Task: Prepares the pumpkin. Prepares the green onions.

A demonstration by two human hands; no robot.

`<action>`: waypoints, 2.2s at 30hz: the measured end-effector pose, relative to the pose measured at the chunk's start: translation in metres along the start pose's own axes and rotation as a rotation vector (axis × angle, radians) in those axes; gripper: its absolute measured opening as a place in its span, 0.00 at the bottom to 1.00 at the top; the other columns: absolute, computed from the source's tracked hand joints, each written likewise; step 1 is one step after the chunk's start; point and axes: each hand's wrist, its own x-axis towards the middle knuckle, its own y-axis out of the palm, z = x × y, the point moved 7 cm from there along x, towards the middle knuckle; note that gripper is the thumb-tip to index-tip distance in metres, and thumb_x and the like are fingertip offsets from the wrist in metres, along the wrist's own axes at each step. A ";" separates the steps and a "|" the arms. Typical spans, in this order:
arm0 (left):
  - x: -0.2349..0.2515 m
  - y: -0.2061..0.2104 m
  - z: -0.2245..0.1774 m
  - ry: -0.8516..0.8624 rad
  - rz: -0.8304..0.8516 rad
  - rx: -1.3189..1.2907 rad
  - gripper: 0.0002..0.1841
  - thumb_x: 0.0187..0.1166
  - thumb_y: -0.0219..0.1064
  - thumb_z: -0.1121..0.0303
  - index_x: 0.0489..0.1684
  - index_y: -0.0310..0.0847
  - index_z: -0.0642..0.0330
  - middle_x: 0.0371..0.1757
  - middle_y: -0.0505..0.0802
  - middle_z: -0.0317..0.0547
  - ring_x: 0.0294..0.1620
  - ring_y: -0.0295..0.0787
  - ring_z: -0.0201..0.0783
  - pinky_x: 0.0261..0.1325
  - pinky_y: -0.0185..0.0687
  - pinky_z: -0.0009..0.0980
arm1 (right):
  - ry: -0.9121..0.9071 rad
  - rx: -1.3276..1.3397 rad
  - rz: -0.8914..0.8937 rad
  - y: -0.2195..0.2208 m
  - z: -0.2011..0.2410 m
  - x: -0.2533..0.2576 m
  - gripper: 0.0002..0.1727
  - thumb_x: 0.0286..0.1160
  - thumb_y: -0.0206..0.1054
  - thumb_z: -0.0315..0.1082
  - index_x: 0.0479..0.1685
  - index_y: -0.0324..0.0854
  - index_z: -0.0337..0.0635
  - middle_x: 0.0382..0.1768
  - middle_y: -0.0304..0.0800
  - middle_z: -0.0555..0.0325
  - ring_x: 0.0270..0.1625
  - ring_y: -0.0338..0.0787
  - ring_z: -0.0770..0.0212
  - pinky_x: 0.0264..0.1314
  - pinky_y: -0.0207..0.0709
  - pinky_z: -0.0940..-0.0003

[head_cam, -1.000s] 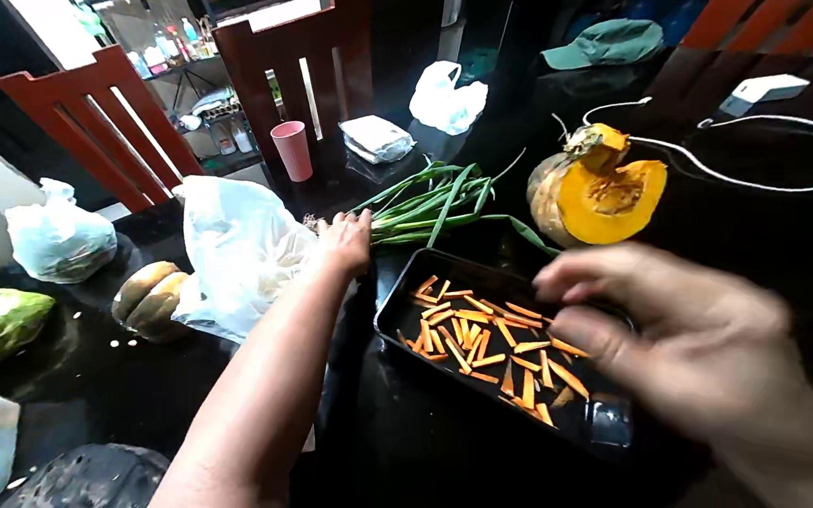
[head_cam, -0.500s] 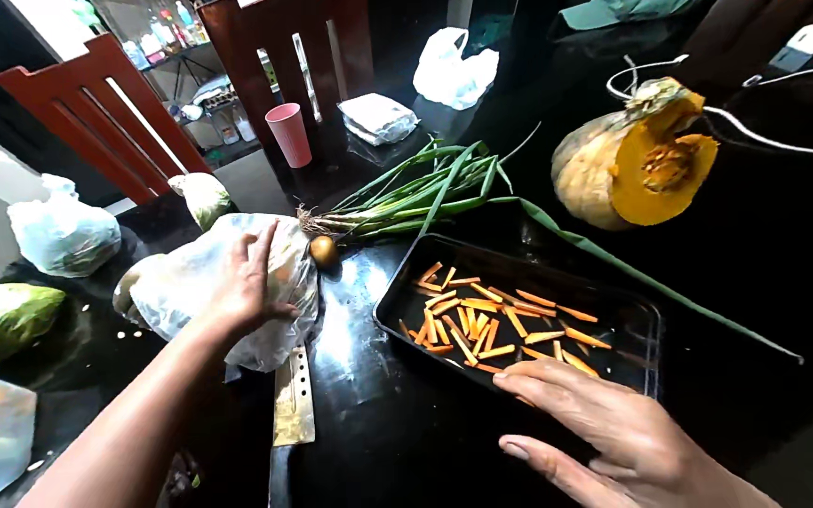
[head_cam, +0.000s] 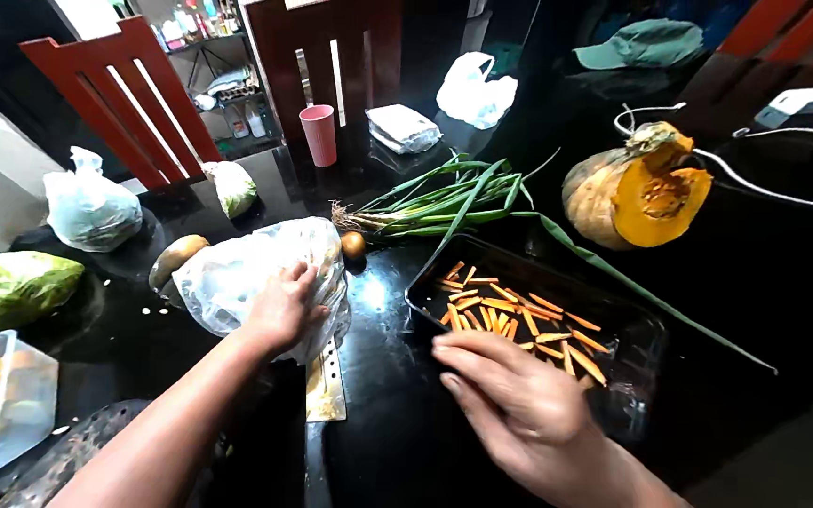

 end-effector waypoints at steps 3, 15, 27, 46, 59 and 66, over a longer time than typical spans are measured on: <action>-0.002 0.002 0.001 0.008 -0.007 -0.024 0.30 0.76 0.77 0.59 0.74 0.80 0.66 0.66 0.86 0.64 0.66 0.84 0.64 0.68 0.78 0.60 | 0.090 -0.153 0.141 0.052 0.007 0.044 0.13 0.75 0.60 0.25 0.49 0.88 0.31 0.49 0.91 0.43 0.48 0.93 0.54 0.51 0.88 0.66; 0.012 -0.021 0.015 -0.172 -0.021 -0.073 0.45 0.69 0.79 0.44 0.89 0.66 0.45 0.88 0.68 0.60 0.85 0.64 0.68 0.76 0.65 0.70 | 0.763 -0.239 0.364 0.159 -0.132 0.117 0.35 0.58 0.79 0.24 0.74 0.78 0.41 0.77 0.67 0.30 0.69 0.77 0.24 0.55 0.73 0.23; 0.056 0.009 0.032 -0.414 0.036 -0.087 0.38 0.62 0.84 0.63 0.80 0.76 0.42 0.81 0.72 0.72 0.77 0.70 0.76 0.65 0.76 0.71 | 1.060 0.201 -0.123 0.115 -0.113 0.129 0.26 0.84 0.62 0.34 0.77 0.65 0.31 0.60 0.83 0.34 0.59 0.87 0.42 0.59 0.80 0.45; 0.039 -0.069 0.030 -0.238 0.067 -0.053 0.41 0.64 0.81 0.40 0.81 0.77 0.41 0.85 0.69 0.64 0.80 0.65 0.73 0.67 0.63 0.77 | 1.162 -0.191 0.019 -0.116 -0.234 0.042 0.18 0.86 0.65 0.39 0.63 0.81 0.33 0.50 0.85 0.34 0.38 0.82 0.46 0.41 0.77 0.46; 0.033 -0.080 -0.002 -0.142 -0.036 -0.238 0.23 0.81 0.72 0.63 0.72 0.81 0.63 0.66 0.88 0.64 0.69 0.83 0.62 0.72 0.72 0.64 | 0.887 -0.668 0.235 -0.070 -0.208 0.103 0.18 0.86 0.59 0.34 0.56 0.84 0.24 0.58 0.83 0.19 0.66 0.82 0.20 0.61 0.69 0.20; 0.032 -0.078 -0.029 -0.023 -0.181 -0.363 0.18 0.79 0.71 0.68 0.63 0.85 0.68 0.58 0.92 0.62 0.63 0.88 0.55 0.68 0.78 0.55 | 0.522 -0.399 0.577 0.081 -0.160 0.168 0.14 0.79 0.67 0.31 0.57 0.89 0.35 0.57 0.90 0.36 0.66 0.86 0.35 0.66 0.76 0.33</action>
